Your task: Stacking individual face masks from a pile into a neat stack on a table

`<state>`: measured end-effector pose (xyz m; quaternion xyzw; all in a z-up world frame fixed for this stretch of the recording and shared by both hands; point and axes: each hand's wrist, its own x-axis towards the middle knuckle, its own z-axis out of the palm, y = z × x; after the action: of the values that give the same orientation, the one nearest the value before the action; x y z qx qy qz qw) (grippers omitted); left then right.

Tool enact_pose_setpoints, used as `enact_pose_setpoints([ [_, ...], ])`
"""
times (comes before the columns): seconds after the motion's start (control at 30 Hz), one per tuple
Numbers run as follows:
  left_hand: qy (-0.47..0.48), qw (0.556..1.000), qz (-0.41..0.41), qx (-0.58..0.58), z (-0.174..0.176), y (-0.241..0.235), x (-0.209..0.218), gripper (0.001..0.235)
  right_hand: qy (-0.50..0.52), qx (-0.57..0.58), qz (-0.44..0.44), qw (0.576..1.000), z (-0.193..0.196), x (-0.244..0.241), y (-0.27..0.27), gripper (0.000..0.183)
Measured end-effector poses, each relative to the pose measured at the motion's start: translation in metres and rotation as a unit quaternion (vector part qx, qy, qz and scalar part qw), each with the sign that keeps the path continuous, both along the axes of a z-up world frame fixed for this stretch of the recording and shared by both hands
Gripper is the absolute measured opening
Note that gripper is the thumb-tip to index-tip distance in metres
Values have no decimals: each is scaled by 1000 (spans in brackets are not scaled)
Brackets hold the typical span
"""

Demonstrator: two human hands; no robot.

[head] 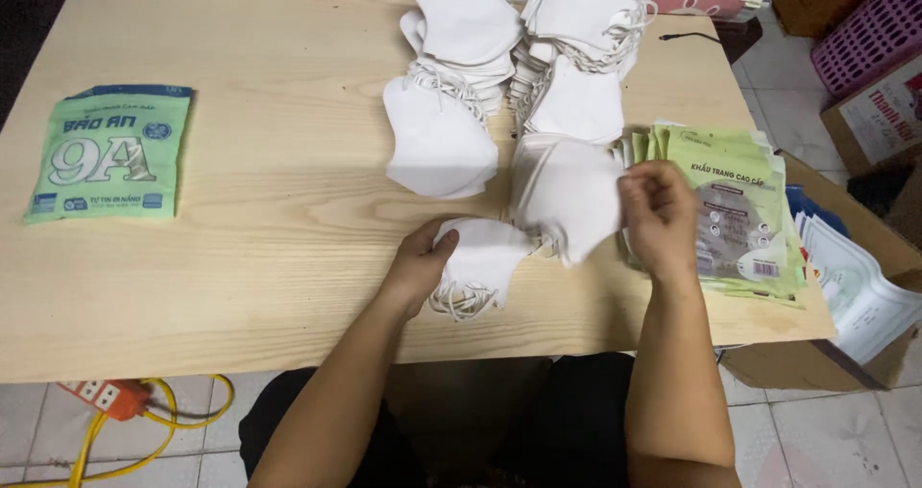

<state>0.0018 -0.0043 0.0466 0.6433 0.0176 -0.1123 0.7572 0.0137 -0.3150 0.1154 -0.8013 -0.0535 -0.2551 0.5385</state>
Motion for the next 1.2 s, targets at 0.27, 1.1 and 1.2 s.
enact_pose_setpoints([
  [0.27, 36, 993, 16, -108, -14, 2, 4, 42, 218, 70, 131, 965, -64, 11, 47, 17],
  [1.1, 103, 984, -5, -142, -20, -2, 9, 42, 238, 9, 143, 961, -37, 15, 44, 13],
  [1.2, 106, 985, -15, -138, -25, -3, 13, 44, 269, 44, 184, 945, -35, 7, 57, 14],
])
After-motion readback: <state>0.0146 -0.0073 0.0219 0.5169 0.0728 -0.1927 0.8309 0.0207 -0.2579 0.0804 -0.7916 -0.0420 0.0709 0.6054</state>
